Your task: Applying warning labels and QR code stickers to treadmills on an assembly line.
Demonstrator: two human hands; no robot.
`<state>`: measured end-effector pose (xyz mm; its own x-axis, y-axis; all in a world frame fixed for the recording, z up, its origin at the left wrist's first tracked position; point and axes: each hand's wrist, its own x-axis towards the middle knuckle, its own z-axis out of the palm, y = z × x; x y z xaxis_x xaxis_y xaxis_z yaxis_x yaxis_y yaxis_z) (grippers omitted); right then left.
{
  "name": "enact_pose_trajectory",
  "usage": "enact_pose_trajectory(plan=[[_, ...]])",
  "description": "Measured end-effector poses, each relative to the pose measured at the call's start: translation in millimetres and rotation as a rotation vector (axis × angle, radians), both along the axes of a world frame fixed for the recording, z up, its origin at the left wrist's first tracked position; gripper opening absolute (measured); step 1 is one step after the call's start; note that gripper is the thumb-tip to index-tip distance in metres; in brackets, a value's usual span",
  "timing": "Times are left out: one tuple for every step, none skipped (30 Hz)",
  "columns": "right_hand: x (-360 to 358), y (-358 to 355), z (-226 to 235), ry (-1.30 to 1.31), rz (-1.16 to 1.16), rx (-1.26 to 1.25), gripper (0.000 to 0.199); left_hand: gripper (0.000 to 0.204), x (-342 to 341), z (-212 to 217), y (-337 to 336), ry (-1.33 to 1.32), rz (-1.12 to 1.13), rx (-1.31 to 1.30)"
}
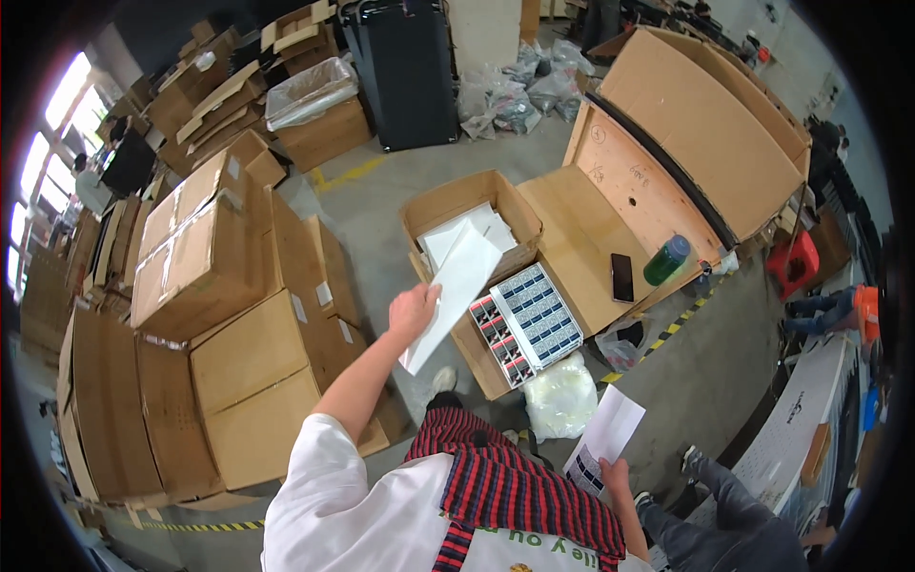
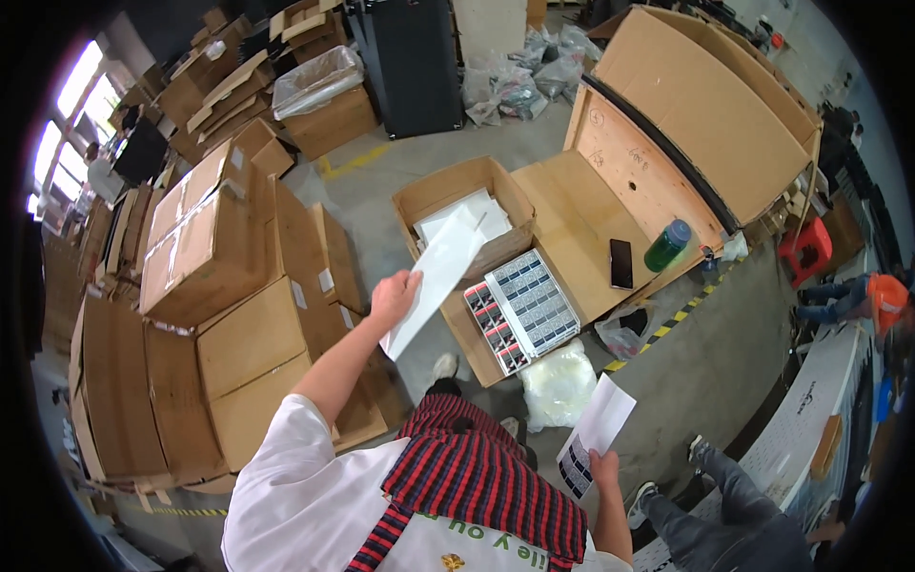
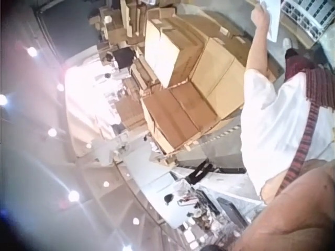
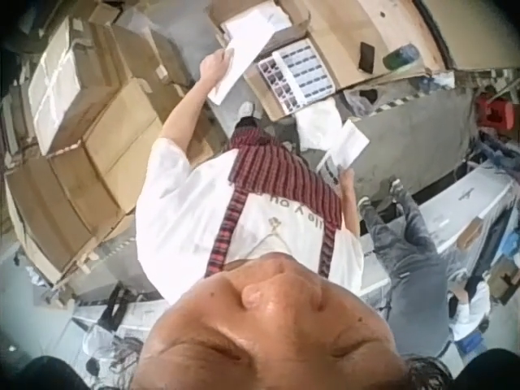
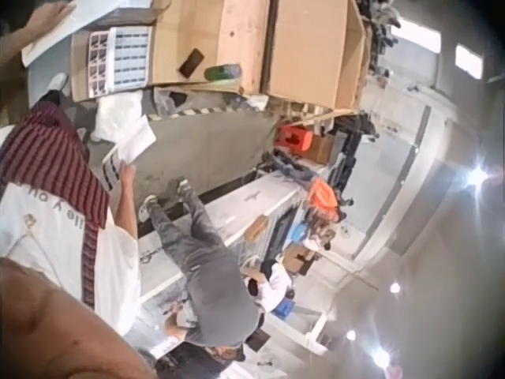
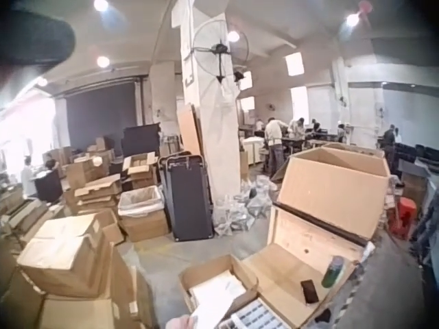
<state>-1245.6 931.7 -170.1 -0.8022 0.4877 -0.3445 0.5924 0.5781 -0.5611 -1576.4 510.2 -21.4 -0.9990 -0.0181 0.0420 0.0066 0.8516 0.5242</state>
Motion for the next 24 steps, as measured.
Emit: enact_pose_trajectory(plan=[[-7,-5,3,-0.02,-0.017,-0.004,0.038,0.041,-26,5,-2,-0.004,-0.016,-0.033],[-11,-10,6,-0.07,-0.039,-0.021,0.036,0.041,-55,-2,-8,0.026,-0.022,-0.074],[-17,-16,12,-0.117,-0.061,-0.036,0.035,0.041,-84,0,-8,0.009,-0.026,-0.12],[-16,-29,18,-0.146,-0.05,0.016,0.033,0.042,-111,-3,-9,0.012,-0.06,-0.141],[-13,-39,15,-0.171,-0.072,0.016,0.033,0.042,-141,-7,-8,-0.011,-0.083,-0.139],[-2,-51,11,-0.202,-0.117,-0.034,0.033,0.041,-166,-14,-5,0.014,-0.122,-0.169],[15,-64,2,-0.235,-0.161,-0.085,0.032,0.04,-189,-22,-4,0.038,-0.159,-0.2],[48,-75,-20,-0.3,-0.198,-0.101,0.032,0.04,-212,-33,3,0.008,-0.191,-0.196],[52,-92,-15,-0.363,-0.23,-0.118,0.031,0.038,-234,-45,10,-0.014,-0.225,-0.232],[63,-112,-7,-0.329,-0.268,-0.141,0.031,0.037,-252,-58,18,-0.034,-0.259,-0.269],[65,-128,0,-0.362,-0.296,-0.144,0.031,0.037,-266,-72,24,-0.066,-0.289,-0.268],[73,-145,5,-0.356,-0.372,-0.214,0.031,0.034,-277,-85,26,-0.092,-0.302,-0.312],[80,-165,10,-0.349,-0.448,-0.283,0.031,0.032,-286,-96,25,-0.117,-0.314,-0.359],[18,-185,72,-0.479,-0.379,-0.232,0.032,0.031,-292,-106,20,-0.197,-0.307,-0.41],[25,-196,75,-0.512,-0.414,-0.235,0.032,0.031,-295,-117,20,-0.227,-0.345,-0.41],[34,-205,68,-0.612,-0.458,-0.247,0.033,0.031,-299,-140,28,-0.263,-0.377,-0.426],[41,-213,62,-0.691,-0.489,-0.257,0.033,0.031,-302,-152,32,-0.279,-0.396,-0.44],[41,-224,64,-0.599,-0.589,-0.242,0.036,0.031,-303,-160,28,-0.296,-0.413,-0.447],[41,-229,65,-0.616,-0.601,-0.25,0.036,0.033,-305,-166,23,-0.331,-0.418,-0.491],[29,-230,69,-0.557,-0.608,-0.281,0.036,0.037,-304,-170,19,-0.363,-0.426,-0.535],[17,-232,75,-0.496,-0.622,-0.308,0.036,0.041,-302,-175,22,-0.393,-0.441,-0.577],[5,-233,80,-0.509,-0.641,-0.313,0.036,0.049,-302,-167,29,-0.441,-0.43,-0.601],[-9,-232,85,-0.567,-0.63,-0.293,0.035,0.049,-301,-166,31,-0.448,-0.447,-0.607],[-18,-229,88,-0.623,-0.619,-0.272,0.035,0.048,-300,-166,34,-0.334,-0.481,-0.472]])
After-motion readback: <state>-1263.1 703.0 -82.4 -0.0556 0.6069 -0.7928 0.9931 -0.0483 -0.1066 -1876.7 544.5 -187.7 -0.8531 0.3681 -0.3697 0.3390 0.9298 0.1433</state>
